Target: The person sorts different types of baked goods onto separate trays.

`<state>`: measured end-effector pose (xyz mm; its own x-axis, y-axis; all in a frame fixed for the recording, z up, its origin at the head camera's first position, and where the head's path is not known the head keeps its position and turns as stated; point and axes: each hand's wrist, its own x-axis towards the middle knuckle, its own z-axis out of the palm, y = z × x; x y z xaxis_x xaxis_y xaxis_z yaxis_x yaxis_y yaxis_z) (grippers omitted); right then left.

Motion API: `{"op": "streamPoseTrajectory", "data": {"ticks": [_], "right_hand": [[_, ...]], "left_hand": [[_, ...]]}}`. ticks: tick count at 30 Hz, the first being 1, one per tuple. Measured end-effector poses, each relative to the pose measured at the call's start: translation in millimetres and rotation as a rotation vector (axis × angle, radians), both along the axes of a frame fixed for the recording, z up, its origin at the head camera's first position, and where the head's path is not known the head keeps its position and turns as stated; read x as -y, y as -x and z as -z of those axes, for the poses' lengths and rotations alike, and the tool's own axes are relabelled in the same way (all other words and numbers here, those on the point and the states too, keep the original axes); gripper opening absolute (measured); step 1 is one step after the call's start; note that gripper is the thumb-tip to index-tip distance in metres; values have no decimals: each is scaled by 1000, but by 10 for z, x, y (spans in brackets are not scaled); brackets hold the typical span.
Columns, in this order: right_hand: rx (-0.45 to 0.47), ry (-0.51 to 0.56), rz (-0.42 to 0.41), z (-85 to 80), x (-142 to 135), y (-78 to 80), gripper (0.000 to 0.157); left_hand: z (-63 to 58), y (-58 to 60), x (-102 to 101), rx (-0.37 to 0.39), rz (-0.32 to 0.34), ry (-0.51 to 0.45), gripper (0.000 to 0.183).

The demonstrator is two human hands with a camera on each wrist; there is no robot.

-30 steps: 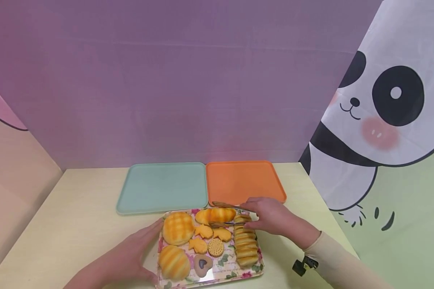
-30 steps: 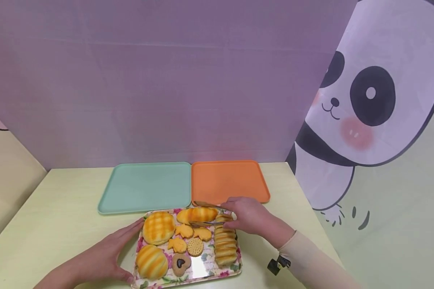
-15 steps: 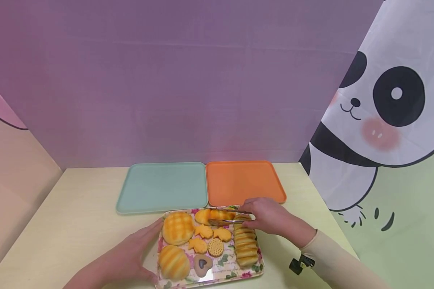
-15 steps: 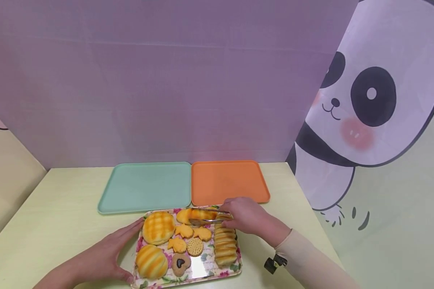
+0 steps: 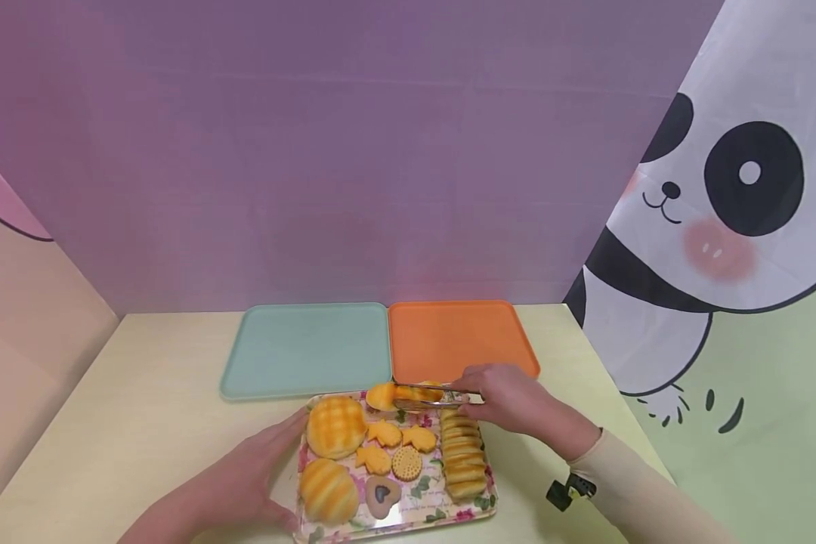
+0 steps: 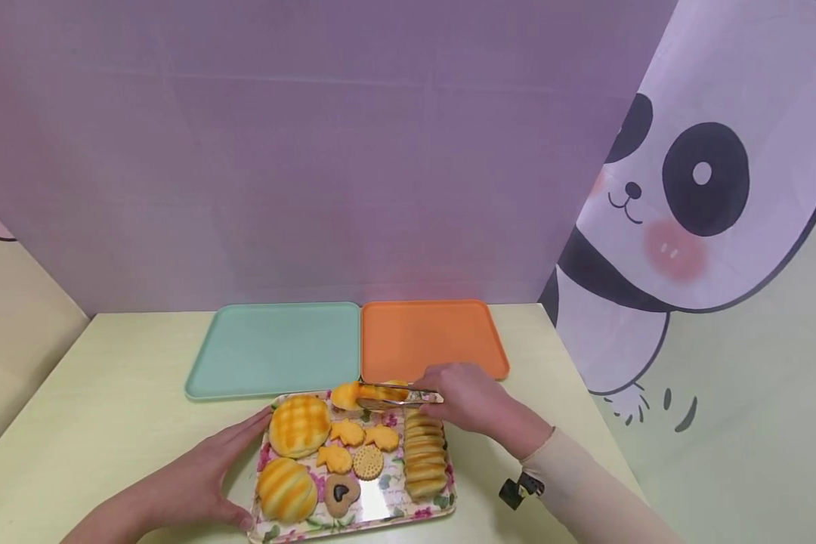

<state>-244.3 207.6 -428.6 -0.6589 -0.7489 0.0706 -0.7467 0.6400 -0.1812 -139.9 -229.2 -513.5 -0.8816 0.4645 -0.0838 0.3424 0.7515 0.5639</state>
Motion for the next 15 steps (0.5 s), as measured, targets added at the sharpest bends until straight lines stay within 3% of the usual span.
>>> {"op": "streamPoseTrajectory", "data": {"ticks": [7, 15], "right_hand": [[-33, 15, 25, -60, 101, 110, 35], [-66, 25, 68, -86, 389, 392, 35]], "left_hand": [[-6, -4, 14, 15, -9, -14, 151], [-14, -2, 19, 6, -2, -15, 151]]}}
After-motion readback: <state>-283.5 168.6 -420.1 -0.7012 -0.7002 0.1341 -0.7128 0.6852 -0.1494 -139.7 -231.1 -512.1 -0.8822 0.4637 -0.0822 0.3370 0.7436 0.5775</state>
